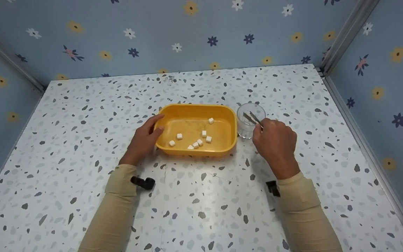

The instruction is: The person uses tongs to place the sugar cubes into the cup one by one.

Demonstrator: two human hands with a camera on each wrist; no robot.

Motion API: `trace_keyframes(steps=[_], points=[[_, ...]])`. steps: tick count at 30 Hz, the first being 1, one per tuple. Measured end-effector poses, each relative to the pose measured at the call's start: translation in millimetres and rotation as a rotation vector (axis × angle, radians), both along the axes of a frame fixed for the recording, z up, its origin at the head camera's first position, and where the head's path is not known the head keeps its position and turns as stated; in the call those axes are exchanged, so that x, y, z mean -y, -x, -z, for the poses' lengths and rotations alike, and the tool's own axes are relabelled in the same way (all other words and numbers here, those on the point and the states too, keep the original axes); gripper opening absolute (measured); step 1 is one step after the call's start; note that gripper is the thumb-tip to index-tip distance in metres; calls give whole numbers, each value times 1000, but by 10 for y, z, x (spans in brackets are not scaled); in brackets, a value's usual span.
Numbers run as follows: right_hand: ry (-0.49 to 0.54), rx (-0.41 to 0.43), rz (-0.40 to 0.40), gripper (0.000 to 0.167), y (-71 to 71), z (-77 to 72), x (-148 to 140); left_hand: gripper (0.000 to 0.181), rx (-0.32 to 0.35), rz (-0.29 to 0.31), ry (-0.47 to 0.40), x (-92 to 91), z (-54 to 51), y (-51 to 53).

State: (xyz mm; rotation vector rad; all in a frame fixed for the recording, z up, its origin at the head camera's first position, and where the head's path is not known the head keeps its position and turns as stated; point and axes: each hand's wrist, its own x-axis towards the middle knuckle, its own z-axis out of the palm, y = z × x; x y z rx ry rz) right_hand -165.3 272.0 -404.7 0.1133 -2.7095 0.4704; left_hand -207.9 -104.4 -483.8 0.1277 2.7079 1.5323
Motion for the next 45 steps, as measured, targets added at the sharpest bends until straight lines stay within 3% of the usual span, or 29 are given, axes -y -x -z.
trace_keyframes(steps=[19, 28, 45], points=[[17, 13, 23, 29, -6, -17, 8, 49, -8, -5, 27, 3, 14, 8], [44, -38, 2, 29, -26, -29, 24, 49, -1, -10, 5, 0, 6, -14], [52, -38, 21, 31, -57, -72, 46, 48, 6, -10, 15, -7, -10, -12]])
